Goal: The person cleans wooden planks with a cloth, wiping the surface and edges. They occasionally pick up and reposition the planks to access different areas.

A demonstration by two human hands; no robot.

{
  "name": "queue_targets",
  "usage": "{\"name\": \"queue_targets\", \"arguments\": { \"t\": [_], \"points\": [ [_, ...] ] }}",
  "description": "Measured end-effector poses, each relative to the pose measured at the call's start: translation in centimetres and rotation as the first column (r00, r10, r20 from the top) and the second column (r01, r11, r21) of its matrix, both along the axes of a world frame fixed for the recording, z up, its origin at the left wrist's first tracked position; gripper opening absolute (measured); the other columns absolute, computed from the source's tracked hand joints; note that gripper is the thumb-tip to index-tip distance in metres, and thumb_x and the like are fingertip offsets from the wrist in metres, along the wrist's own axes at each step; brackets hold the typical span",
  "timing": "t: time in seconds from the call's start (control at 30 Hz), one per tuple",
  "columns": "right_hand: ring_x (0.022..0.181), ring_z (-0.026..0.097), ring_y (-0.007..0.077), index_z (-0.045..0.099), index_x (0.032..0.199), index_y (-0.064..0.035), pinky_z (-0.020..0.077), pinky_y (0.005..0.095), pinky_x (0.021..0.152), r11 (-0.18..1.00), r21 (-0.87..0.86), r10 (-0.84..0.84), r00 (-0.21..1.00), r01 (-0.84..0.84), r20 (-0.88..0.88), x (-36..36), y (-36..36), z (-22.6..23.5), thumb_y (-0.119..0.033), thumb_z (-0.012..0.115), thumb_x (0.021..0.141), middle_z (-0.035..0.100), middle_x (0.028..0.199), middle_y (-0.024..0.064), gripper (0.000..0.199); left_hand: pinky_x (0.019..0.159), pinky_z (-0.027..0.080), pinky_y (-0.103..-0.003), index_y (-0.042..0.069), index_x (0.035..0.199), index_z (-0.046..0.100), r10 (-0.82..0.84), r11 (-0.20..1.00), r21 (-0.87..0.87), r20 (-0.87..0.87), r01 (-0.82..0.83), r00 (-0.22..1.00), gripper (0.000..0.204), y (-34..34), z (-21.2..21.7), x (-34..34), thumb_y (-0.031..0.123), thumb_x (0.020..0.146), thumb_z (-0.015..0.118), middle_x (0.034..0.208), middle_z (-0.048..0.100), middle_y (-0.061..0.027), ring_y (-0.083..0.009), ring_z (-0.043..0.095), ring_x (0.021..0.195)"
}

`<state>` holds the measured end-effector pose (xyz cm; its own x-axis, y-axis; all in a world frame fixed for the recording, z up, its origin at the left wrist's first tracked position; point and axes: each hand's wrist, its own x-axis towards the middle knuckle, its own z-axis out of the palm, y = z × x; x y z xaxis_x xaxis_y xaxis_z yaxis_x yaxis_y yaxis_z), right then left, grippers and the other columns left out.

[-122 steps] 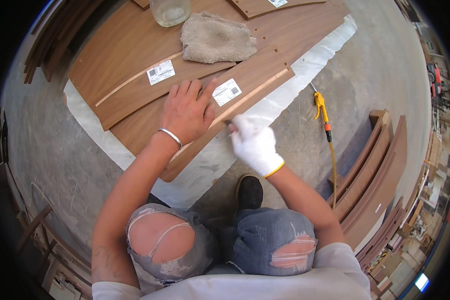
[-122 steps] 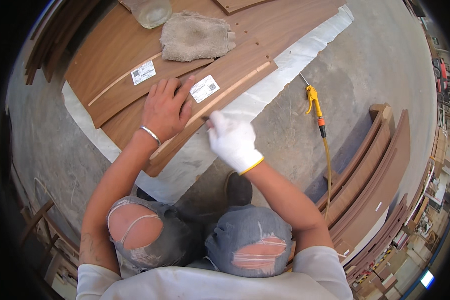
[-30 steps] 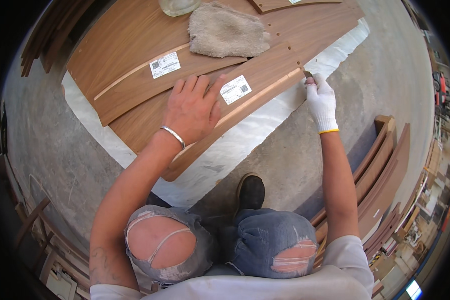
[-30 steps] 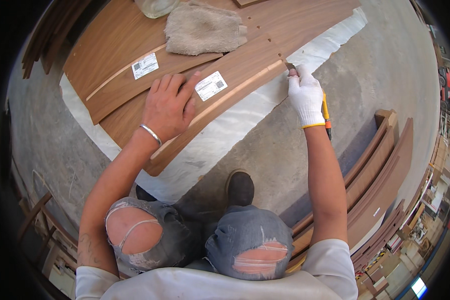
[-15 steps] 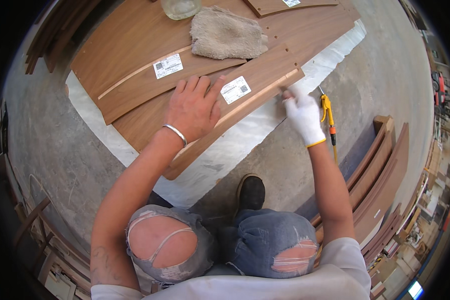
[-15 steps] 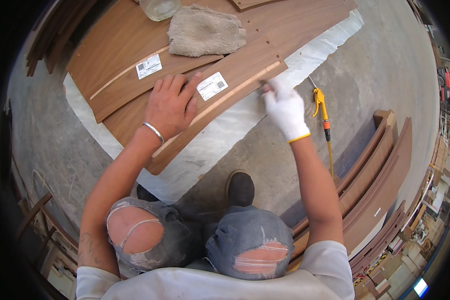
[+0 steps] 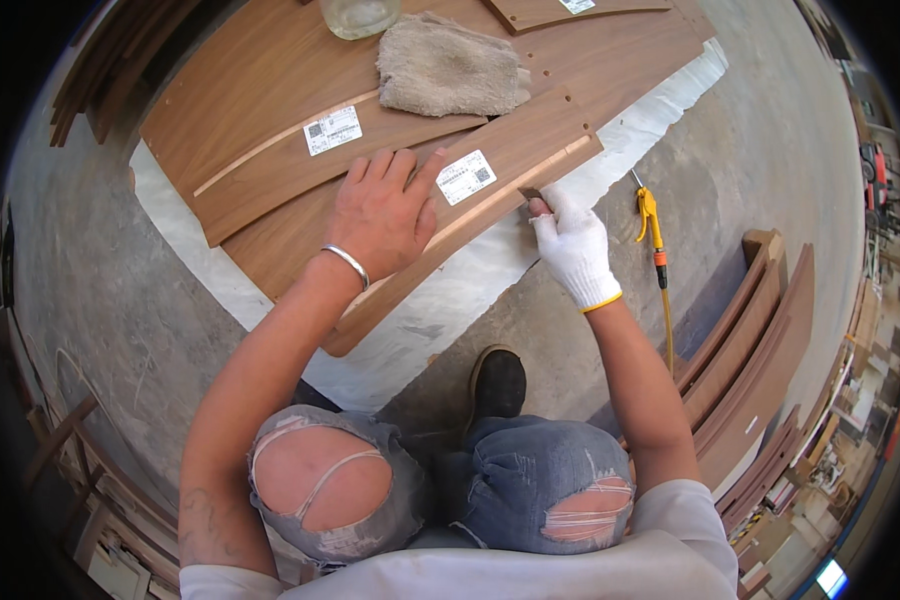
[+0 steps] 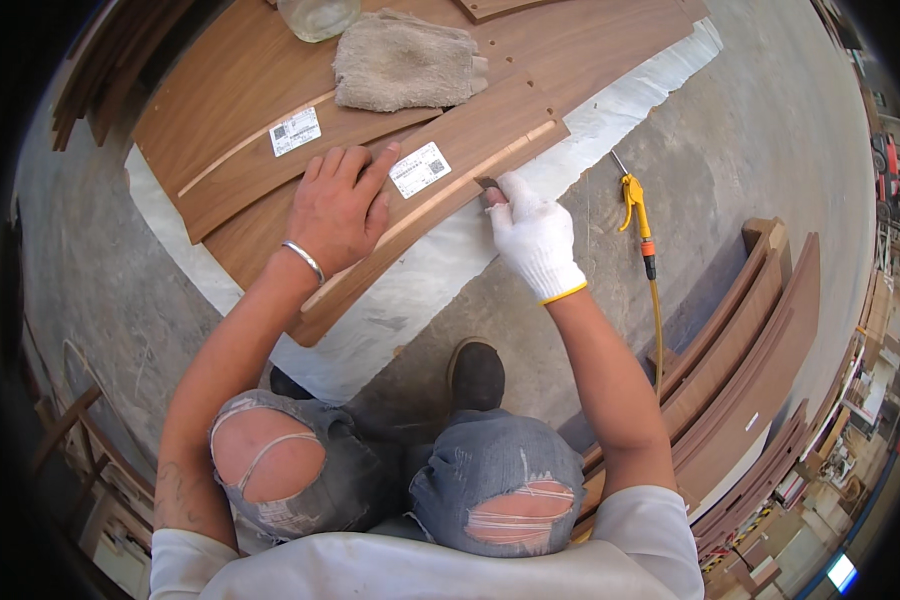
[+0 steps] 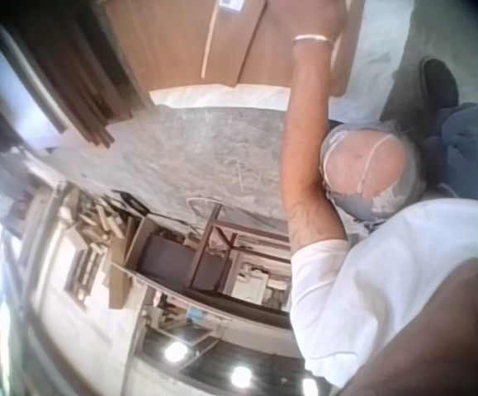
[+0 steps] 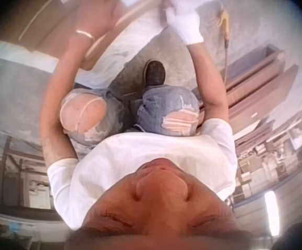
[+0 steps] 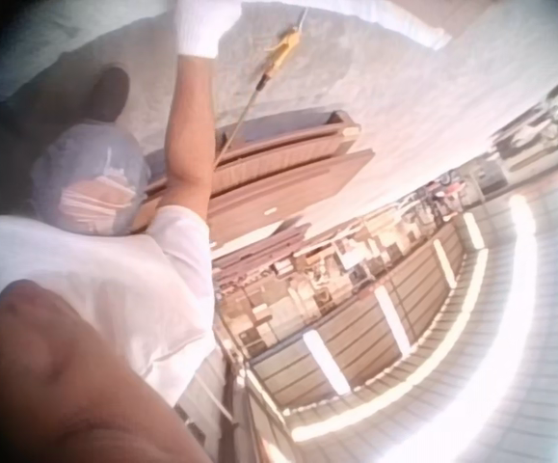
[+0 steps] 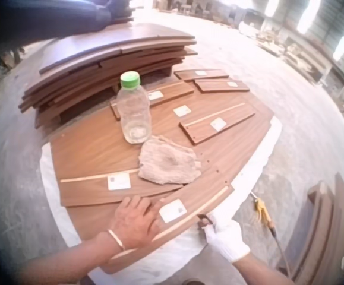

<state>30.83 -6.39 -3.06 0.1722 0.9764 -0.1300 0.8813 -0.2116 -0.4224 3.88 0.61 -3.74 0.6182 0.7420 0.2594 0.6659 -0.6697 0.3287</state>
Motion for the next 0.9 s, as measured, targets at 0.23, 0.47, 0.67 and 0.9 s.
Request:
{"name": "queue_targets", "arguments": {
  "t": [0.23, 0.47, 0.67, 0.9],
  "points": [
    [0.092, 0.073, 0.0414, 0.072, 0.119, -0.0167, 0.0584, 0.0511, 0.081, 0.995, 0.008, -0.098, 0.99, 0.099, -0.099, 1.1, 0.5, 0.2, -0.028, 0.063, 0.102, 0.076, 0.098, 0.0178, 0.023, 0.095, 0.045, -0.045, 0.007, 0.148, 0.059, 0.001, 1.0, -0.012, 0.012, -0.001, 1.0, 0.059, 0.0, -0.1, 0.4, 0.019, 0.09, 0.065, 0.112, 0.059, -0.0126, -0.0311, 0.056, 0.108],
    [0.088, 0.072, 0.0427, 0.071, 0.117, -0.0173, 0.0587, 0.0517, 0.079, 0.981, 0.178, 0.084, 0.994, -0.07, -0.072, -2.8, -1.4, -0.2, -0.03, 0.064, 0.1, 0.074, 0.093, 0.017, 0.022, 0.096, 0.045, -0.044, 0.007, 0.148, 0.059, 0.008, 1.0, -0.011, 0.008, -0.008, 1.0, 0.059, 0.0, 0.0, 0.0, 0.02, 0.091, 0.064, 0.111, 0.059, -0.0126, -0.0308, 0.056, 0.109],
    [0.081, 0.073, 0.04, 0.073, 0.119, -0.0197, 0.059, 0.0514, 0.076, 0.975, 0.223, 0.035, 0.996, -0.017, -0.077, -2.4, -1.7, -0.9, -0.031, 0.062, 0.102, 0.075, 0.089, 0.0154, 0.022, 0.096, 0.045, -0.044, 0.007, 0.148, 0.058, 0.005, 1.0, -0.016, -0.002, -0.005, 1.0, 0.059, 0.0, 0.1, 0.3, 0.02, 0.091, 0.065, 0.11, 0.058, -0.0124, -0.0304, 0.056, 0.108],
    [0.072, 0.072, 0.0377, 0.068, 0.108, -0.017, 0.0565, 0.051, 0.065, 0.954, 0.145, 0.273, 0.96, -0.263, -0.057, -9.1, -5.0, 0.0, -0.025, 0.068, 0.096, 0.072, 0.079, 0.0143, 0.015, 0.095, 0.045, -0.044, 0.007, 0.148, 0.058, 0.005, 1.0, 0.004, -0.027, -0.005, 1.0, 0.059, 0.1, -0.2, 0.0, 0.021, 0.091, 0.065, 0.112, 0.058, -0.0124, -0.03, 0.056, 0.108]
  ]
}}
